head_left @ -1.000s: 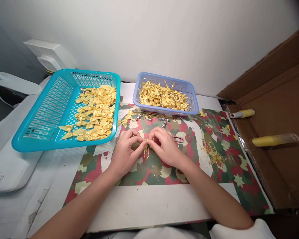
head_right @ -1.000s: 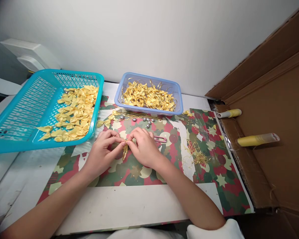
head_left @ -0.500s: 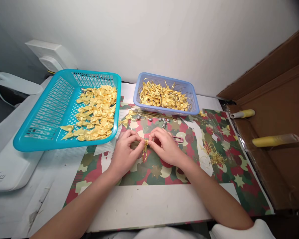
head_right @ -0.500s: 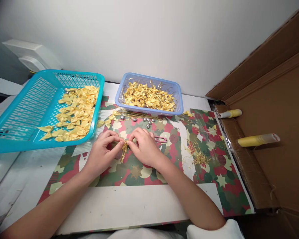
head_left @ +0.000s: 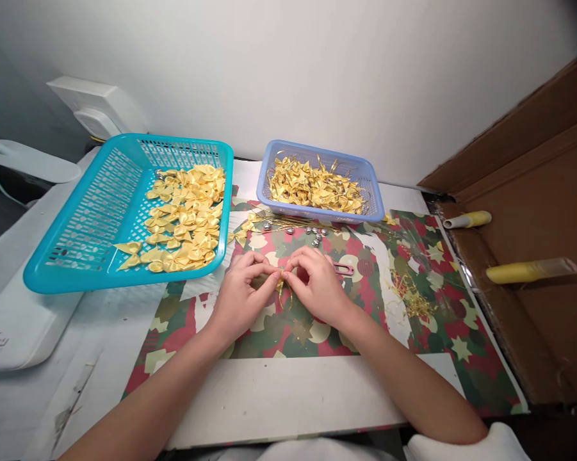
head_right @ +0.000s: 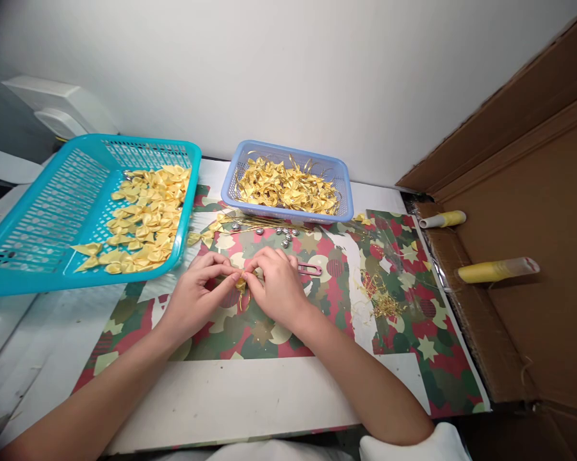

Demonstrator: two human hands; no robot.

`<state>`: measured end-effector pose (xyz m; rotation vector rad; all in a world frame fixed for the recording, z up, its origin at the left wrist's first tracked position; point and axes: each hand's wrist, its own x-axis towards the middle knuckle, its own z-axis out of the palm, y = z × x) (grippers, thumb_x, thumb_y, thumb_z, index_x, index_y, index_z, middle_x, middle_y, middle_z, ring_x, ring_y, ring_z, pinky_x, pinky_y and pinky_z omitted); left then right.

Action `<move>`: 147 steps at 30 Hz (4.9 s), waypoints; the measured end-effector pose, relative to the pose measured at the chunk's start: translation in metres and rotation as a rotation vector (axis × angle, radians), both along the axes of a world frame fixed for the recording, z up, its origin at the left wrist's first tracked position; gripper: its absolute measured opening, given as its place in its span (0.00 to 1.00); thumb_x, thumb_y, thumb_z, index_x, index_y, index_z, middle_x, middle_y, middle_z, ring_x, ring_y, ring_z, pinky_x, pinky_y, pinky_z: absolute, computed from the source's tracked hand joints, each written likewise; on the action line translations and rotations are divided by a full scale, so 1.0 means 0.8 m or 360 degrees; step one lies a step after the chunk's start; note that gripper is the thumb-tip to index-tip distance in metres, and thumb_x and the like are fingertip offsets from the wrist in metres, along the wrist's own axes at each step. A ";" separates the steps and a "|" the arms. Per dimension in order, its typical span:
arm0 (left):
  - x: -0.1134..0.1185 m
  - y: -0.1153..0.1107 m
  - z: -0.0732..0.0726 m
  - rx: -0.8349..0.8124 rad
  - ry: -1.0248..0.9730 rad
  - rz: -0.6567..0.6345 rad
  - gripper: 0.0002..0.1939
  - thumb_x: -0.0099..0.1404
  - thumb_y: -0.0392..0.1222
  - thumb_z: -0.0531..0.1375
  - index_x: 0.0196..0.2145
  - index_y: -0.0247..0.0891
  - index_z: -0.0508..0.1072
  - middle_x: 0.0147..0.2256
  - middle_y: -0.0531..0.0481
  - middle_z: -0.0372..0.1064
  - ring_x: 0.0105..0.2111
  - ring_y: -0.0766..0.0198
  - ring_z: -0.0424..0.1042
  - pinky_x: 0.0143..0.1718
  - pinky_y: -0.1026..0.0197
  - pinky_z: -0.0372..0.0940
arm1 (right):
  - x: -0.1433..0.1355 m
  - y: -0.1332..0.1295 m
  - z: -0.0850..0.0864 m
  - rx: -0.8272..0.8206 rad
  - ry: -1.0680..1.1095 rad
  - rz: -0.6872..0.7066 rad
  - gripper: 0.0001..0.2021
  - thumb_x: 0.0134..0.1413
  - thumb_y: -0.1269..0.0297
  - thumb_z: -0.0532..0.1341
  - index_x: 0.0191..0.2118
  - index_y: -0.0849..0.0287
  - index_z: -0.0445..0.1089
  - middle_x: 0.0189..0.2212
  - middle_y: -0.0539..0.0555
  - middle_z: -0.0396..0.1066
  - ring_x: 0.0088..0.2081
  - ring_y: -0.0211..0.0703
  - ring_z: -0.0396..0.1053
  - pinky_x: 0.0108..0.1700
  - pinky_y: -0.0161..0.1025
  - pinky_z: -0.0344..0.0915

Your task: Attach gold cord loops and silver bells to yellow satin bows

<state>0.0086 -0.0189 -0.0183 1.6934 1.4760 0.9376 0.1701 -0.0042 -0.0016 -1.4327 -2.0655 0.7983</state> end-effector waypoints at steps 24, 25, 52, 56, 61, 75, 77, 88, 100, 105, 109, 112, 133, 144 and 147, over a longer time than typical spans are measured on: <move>0.000 0.001 0.006 0.0107 0.0175 -0.0027 0.07 0.61 0.39 0.57 0.27 0.40 0.73 0.32 0.50 0.66 0.39 0.58 0.64 0.41 0.55 0.59 | 0.015 0.010 0.012 -0.0241 0.0033 0.0308 0.08 0.62 0.66 0.55 0.30 0.57 0.63 0.36 0.50 0.69 0.42 0.42 0.63 0.47 0.42 0.54; 0.000 0.001 0.006 0.0110 0.0170 -0.0027 0.07 0.61 0.39 0.57 0.27 0.40 0.73 0.32 0.50 0.66 0.39 0.58 0.64 0.41 0.56 0.59 | 0.015 0.010 0.013 -0.0240 0.0029 0.0309 0.08 0.63 0.67 0.55 0.30 0.57 0.63 0.36 0.50 0.69 0.42 0.42 0.63 0.47 0.42 0.54; 0.000 0.000 0.008 0.0014 0.0074 -0.0137 0.02 0.59 0.40 0.60 0.31 0.41 0.70 0.34 0.50 0.70 0.38 0.58 0.68 0.38 0.57 0.62 | 0.008 0.008 0.003 -0.0083 0.0264 0.0065 0.04 0.52 0.70 0.65 0.29 0.55 0.76 0.30 0.51 0.78 0.34 0.42 0.72 0.43 0.43 0.63; 0.000 -0.001 0.004 -0.0055 0.0025 -0.0112 0.04 0.59 0.40 0.59 0.34 0.40 0.69 0.34 0.50 0.71 0.36 0.59 0.69 0.36 0.58 0.63 | 0.011 0.009 0.007 -0.0279 0.0406 0.0000 0.05 0.52 0.69 0.62 0.29 0.56 0.76 0.29 0.51 0.77 0.30 0.41 0.72 0.35 0.38 0.66; 0.001 -0.001 0.005 -0.0039 0.0071 -0.0124 0.02 0.60 0.39 0.57 0.33 0.41 0.68 0.33 0.51 0.71 0.35 0.59 0.69 0.35 0.59 0.63 | 0.014 0.011 0.011 -0.0474 0.0496 0.0026 0.05 0.53 0.66 0.59 0.29 0.58 0.71 0.28 0.50 0.74 0.29 0.38 0.70 0.32 0.35 0.65; 0.002 -0.003 0.004 0.0021 0.0228 -0.0158 0.02 0.61 0.37 0.55 0.30 0.41 0.67 0.30 0.52 0.71 0.33 0.59 0.67 0.35 0.57 0.59 | 0.030 0.016 0.023 -0.0116 0.0003 0.0396 0.10 0.53 0.66 0.64 0.43 0.55 0.70 0.41 0.54 0.73 0.46 0.47 0.67 0.48 0.46 0.60; 0.002 -0.003 0.004 0.0025 0.0232 -0.0167 0.03 0.61 0.37 0.55 0.29 0.41 0.66 0.30 0.53 0.71 0.33 0.59 0.66 0.35 0.57 0.58 | 0.029 0.015 0.022 -0.0064 -0.0149 0.0473 0.03 0.56 0.67 0.61 0.36 0.55 0.72 0.36 0.52 0.74 0.43 0.46 0.67 0.50 0.48 0.56; 0.003 -0.003 0.006 -0.0046 0.0181 -0.0172 0.05 0.59 0.35 0.54 0.26 0.41 0.61 0.26 0.54 0.68 0.29 0.62 0.64 0.32 0.60 0.55 | 0.072 0.042 0.045 0.0042 -0.0509 0.0049 0.08 0.60 0.71 0.54 0.30 0.58 0.67 0.32 0.51 0.73 0.39 0.45 0.68 0.46 0.46 0.54; 0.001 -0.003 0.003 0.0001 0.0145 -0.0179 0.05 0.59 0.35 0.55 0.27 0.41 0.61 0.28 0.54 0.67 0.30 0.62 0.63 0.33 0.60 0.56 | 0.027 0.016 0.023 -0.0133 -0.0341 0.0621 0.05 0.59 0.68 0.58 0.33 0.57 0.70 0.36 0.52 0.72 0.44 0.46 0.64 0.49 0.47 0.53; 0.002 -0.003 0.004 -0.0016 0.0159 -0.0178 0.05 0.59 0.34 0.54 0.26 0.41 0.62 0.27 0.54 0.67 0.30 0.62 0.63 0.33 0.60 0.56 | 0.038 0.020 0.033 -0.0051 -0.0279 0.0499 0.06 0.59 0.70 0.58 0.30 0.57 0.68 0.34 0.50 0.72 0.42 0.43 0.65 0.51 0.47 0.52; 0.002 -0.005 0.003 0.0013 0.0188 -0.0159 0.05 0.58 0.34 0.55 0.27 0.40 0.62 0.26 0.55 0.66 0.29 0.63 0.62 0.33 0.60 0.55 | 0.041 0.022 0.041 -0.0009 -0.0233 0.0517 0.06 0.58 0.71 0.59 0.30 0.57 0.69 0.34 0.50 0.73 0.42 0.43 0.65 0.52 0.47 0.50; 0.002 -0.005 0.005 -0.0003 0.0155 -0.0201 0.03 0.58 0.34 0.55 0.30 0.40 0.66 0.26 0.55 0.67 0.29 0.63 0.63 0.32 0.60 0.55 | 0.039 0.021 0.040 0.0029 -0.0173 0.0540 0.05 0.59 0.70 0.59 0.32 0.56 0.70 0.35 0.50 0.74 0.42 0.43 0.66 0.52 0.46 0.50; 0.004 -0.006 -0.003 -0.0127 -0.0839 -0.0111 0.07 0.62 0.46 0.61 0.31 0.41 0.76 0.30 0.54 0.58 0.20 0.72 0.63 0.19 0.65 0.58 | 0.004 0.001 0.003 0.0751 0.0179 0.0034 0.05 0.51 0.71 0.58 0.26 0.58 0.67 0.24 0.47 0.71 0.29 0.38 0.66 0.40 0.42 0.53; 0.004 -0.003 0.002 -0.0186 -0.0608 0.0090 0.10 0.59 0.47 0.62 0.35 0.42 0.80 0.28 0.54 0.61 0.23 0.69 0.64 0.20 0.65 0.61 | 0.022 0.012 0.018 0.0589 -0.0045 0.0360 0.07 0.55 0.70 0.55 0.27 0.58 0.65 0.26 0.48 0.71 0.30 0.37 0.63 0.43 0.43 0.49; 0.004 -0.002 0.001 -0.0022 -0.0319 0.0031 0.08 0.60 0.45 0.62 0.33 0.41 0.80 0.27 0.52 0.63 0.25 0.66 0.64 0.23 0.64 0.60 | 0.023 0.012 0.023 0.0441 -0.0159 0.0437 0.07 0.57 0.69 0.55 0.28 0.58 0.64 0.26 0.48 0.69 0.31 0.38 0.62 0.44 0.42 0.49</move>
